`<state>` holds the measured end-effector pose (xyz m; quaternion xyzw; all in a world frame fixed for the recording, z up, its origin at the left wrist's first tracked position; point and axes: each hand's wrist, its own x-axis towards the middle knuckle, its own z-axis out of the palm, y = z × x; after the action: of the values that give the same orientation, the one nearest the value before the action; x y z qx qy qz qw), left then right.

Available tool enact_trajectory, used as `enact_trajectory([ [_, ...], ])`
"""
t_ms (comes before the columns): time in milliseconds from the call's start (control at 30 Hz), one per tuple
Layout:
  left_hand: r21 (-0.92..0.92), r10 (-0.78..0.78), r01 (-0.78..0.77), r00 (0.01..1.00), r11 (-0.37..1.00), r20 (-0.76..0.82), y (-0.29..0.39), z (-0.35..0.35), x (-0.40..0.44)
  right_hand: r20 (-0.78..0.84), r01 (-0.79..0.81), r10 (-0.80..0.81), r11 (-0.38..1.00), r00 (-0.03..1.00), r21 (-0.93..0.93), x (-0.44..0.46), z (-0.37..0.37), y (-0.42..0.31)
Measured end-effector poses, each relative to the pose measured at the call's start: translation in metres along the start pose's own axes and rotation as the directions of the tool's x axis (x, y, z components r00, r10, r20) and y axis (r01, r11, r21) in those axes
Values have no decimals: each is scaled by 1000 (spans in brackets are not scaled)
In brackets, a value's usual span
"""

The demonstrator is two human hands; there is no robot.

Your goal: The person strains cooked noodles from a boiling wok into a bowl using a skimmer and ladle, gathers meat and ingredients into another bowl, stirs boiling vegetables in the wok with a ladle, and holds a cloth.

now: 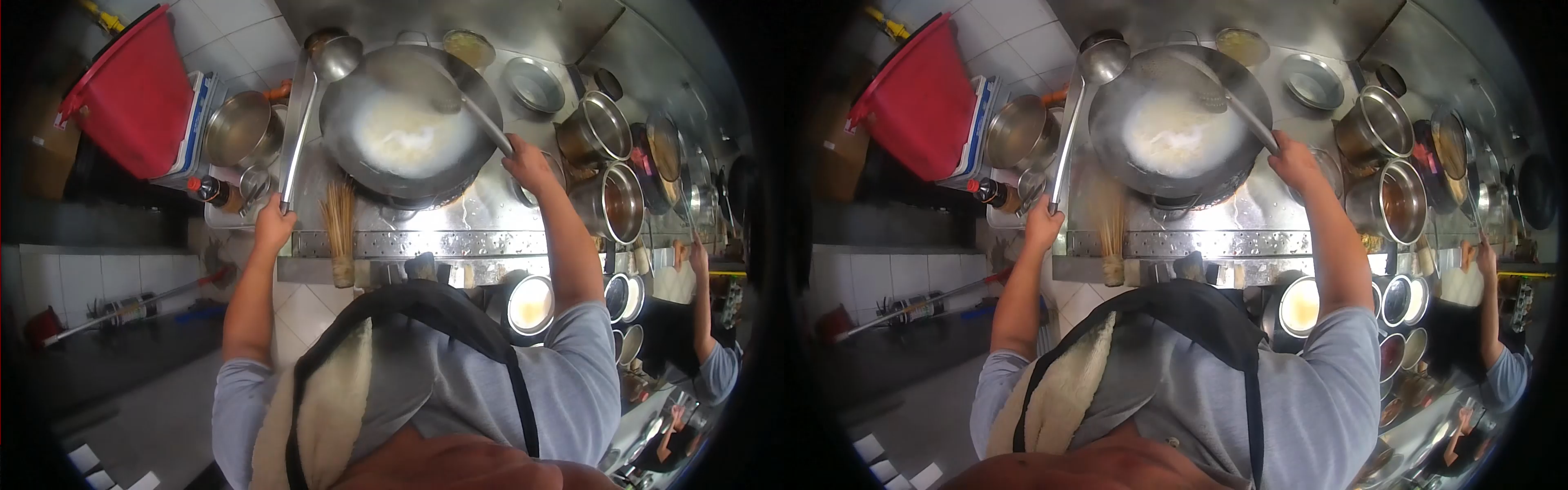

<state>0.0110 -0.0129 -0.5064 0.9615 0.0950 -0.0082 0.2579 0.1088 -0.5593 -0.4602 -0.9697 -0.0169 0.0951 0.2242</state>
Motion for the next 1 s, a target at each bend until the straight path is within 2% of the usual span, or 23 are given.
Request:
enact_trajectory([
  [167, -17, -21, 20, 999, 1000, -36, 2, -7, -2, 34, -30, 30, 999, 999, 22, -29, -18, 0],
  [233, 29, -6, 7, 999, 1000, -33, -2, -9, 8, -121, 10, -5, 999, 993, 37, -28, -15, 17],
  [333, 82, 30, -28, 999, 996, -15, 2, -10, 28, -231, 11, -24, 998, 973, -56, -15, -18, 29],
  [500, 150, 94, -99, 995, 984, 37, 9, -10, 59, -175, -58, 49, 997, 983, -47, 10, -23, 31],
  [600, 184, 98, -109, 993, 977, 65, 14, -11, 71, -96, -60, 64, 997, 993, 41, 13, -26, 28],
  [667, 149, 103, -125, 984, 981, 148, 11, -14, 73, 119, -252, 231, 944, 966, 214, 5, -38, 8],
  [767, 110, 159, -179, 972, 978, 175, 1, -23, 67, 233, -274, 210, 916, 950, 293, 4, -33, 27],
  [900, 149, 193, -218, 967, 965, 165, -21, -27, 48, 326, -325, 219, 891, 920, 318, -16, -35, 22],
  [967, 50, -11, -6, 940, 999, 341, -10, -42, 25, 521, -460, 210, 785, 827, 414, -31, -35, 6],
  [1000, 49, -8, -9, 941, 999, 338, -3, -46, 15, 546, -455, 213, 815, 811, 358, -37, -34, -9],
])
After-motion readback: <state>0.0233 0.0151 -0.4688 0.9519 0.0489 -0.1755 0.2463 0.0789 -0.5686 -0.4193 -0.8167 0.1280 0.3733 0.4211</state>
